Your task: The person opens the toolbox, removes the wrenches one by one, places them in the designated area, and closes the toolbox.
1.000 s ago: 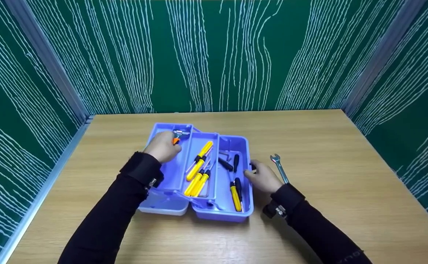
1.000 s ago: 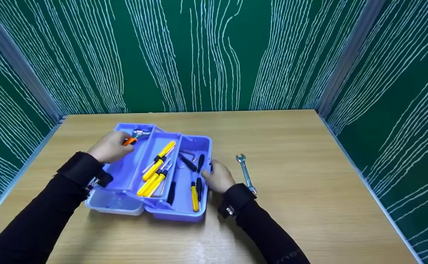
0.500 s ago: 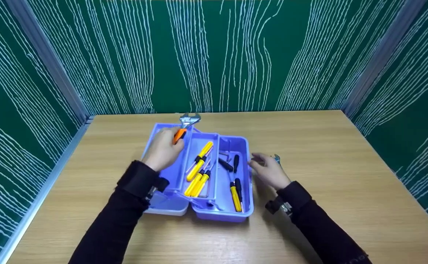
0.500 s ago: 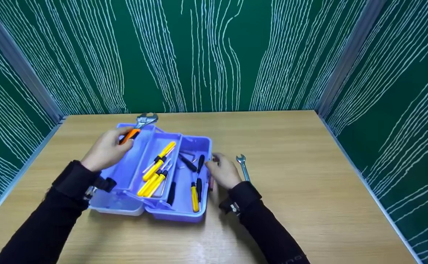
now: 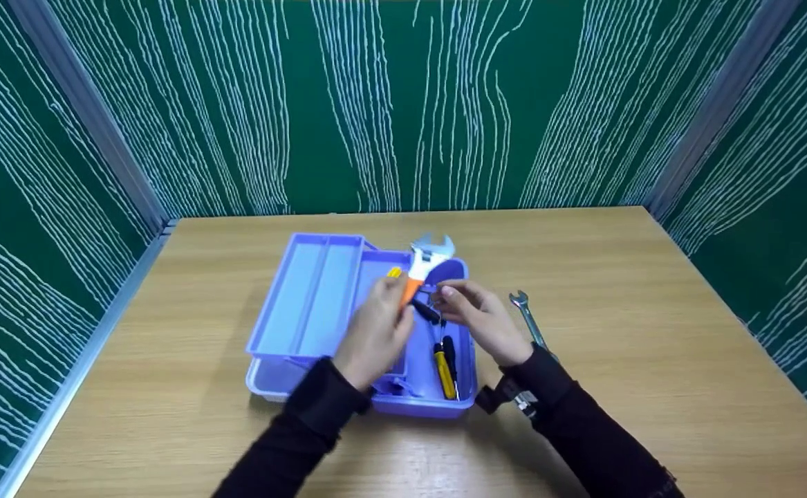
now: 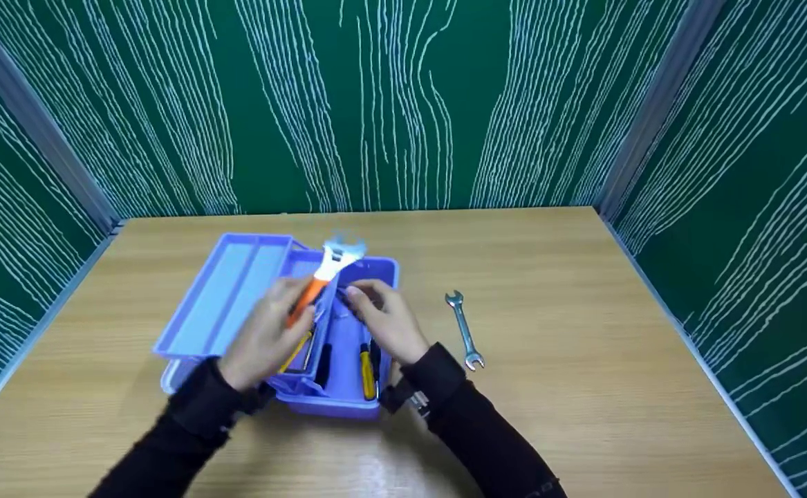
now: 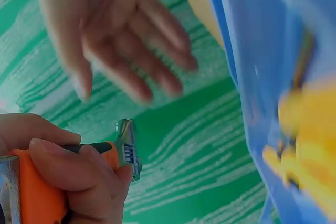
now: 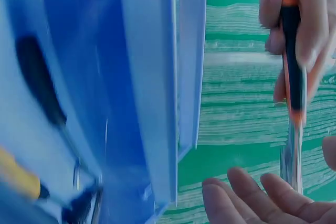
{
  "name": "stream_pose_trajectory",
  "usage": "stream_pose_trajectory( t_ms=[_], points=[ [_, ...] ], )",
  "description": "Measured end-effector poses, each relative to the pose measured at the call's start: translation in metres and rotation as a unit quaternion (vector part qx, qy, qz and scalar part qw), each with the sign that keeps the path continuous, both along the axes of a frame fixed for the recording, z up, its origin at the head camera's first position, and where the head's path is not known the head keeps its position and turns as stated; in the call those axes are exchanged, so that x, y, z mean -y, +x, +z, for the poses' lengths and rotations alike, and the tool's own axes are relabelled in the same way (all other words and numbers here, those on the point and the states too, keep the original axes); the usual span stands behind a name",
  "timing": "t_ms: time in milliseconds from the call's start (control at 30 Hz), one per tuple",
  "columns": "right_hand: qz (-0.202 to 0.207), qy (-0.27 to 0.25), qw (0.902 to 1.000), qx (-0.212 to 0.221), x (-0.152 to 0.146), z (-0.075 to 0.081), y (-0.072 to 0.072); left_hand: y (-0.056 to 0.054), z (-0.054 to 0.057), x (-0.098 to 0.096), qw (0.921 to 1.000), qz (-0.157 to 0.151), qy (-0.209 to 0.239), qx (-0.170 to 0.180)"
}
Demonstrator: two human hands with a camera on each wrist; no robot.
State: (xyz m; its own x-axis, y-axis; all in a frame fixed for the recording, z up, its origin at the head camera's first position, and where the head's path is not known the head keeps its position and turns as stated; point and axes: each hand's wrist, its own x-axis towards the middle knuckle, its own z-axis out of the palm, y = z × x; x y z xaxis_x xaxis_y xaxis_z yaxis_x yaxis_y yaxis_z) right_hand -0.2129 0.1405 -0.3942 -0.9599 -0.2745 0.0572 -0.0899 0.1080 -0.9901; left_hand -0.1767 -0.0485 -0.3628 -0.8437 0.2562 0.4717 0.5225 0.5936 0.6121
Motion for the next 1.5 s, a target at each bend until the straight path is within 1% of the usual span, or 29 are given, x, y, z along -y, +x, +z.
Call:
stream_pose_trajectory(
  t_ms=[100, 167, 267, 467, 567, 633, 767, 833, 900, 967, 1033, 1100, 1200, 1233, 1267, 1333, 1400, 1500],
  points=[
    [0.017, -0.023, 0.9996, 0.005, 0.008, -0.002, 0.003, 0.005, -0.009, -0.012, 1.0000, 0.000, -0.005, -0.002],
    [0.017, -0.034, 0.9993, 0.003, 0.012, -0.004, 0.003, 0.006, -0.014, -0.019, 0.9999, 0.004, -0.009, -0.005],
    [0.002, -0.043, 0.9990, 0.006, 0.016, -0.008, 0.004, 0.008, -0.022, -0.028, 0.9998, 0.014, -0.012, -0.008],
    [-0.032, -0.042, 0.9981, 0.033, 0.020, -0.009, 0.006, 0.010, -0.033, -0.042, 0.9988, 0.043, -0.013, -0.018],
    [-0.037, -0.052, 0.9964, 0.055, 0.018, -0.006, 0.008, 0.012, -0.034, -0.046, 0.9987, 0.048, -0.008, -0.016],
    [-0.036, -0.059, 0.9950, 0.073, 0.016, -0.003, 0.008, 0.012, -0.034, -0.048, 0.9990, 0.044, -0.004, -0.012],
    [-0.025, -0.076, 0.9920, 0.098, 0.009, 0.001, 0.005, 0.015, -0.030, -0.045, 0.9996, 0.024, -0.008, 0.007],
    [-0.023, -0.082, 0.9911, 0.103, 0.003, 0.002, 0.002, 0.016, -0.029, -0.041, 0.9997, 0.011, -0.017, 0.014],
    [-0.025, -0.089, 0.9901, 0.106, -0.005, 0.002, 0.000, 0.018, -0.028, -0.035, 0.9995, 0.001, -0.030, 0.010],
    [-0.033, -0.092, 0.9898, 0.103, -0.014, 0.002, -0.004, 0.018, -0.026, -0.026, 0.9992, -0.003, -0.039, -0.004],
    [-0.041, -0.092, 0.9902, 0.096, -0.025, 0.001, -0.007, 0.016, -0.025, -0.014, 0.9984, 0.004, -0.047, -0.032],
    [-0.049, -0.099, 0.9899, 0.089, -0.037, -0.001, -0.011, 0.013, -0.025, 0.001, 0.9974, 0.014, -0.043, -0.055],
    [-0.056, -0.094, 0.9911, 0.076, -0.060, -0.003, -0.017, 0.008, -0.024, 0.029, 0.9945, 0.041, -0.039, -0.088],
    [-0.058, -0.090, 0.9917, 0.072, -0.068, -0.004, -0.019, 0.007, -0.023, 0.039, 0.9936, 0.053, -0.037, -0.093],
    [-0.060, -0.082, 0.9926, 0.066, -0.076, -0.005, -0.020, 0.005, -0.022, 0.049, 0.9927, 0.065, -0.034, -0.096],
    [-0.069, -0.048, 0.9950, 0.054, -0.094, -0.008, -0.024, 0.003, -0.020, 0.070, 0.9898, 0.094, -0.036, -0.101],
    [-0.080, -0.010, 0.9958, 0.043, -0.110, -0.011, -0.027, 0.002, -0.018, 0.088, 0.9874, 0.122, -0.037, -0.094],
    [-0.102, 0.042, 0.9933, 0.034, -0.131, -0.016, -0.032, 0.001, -0.016, 0.110, 0.9846, 0.158, -0.039, -0.064]
  ],
)
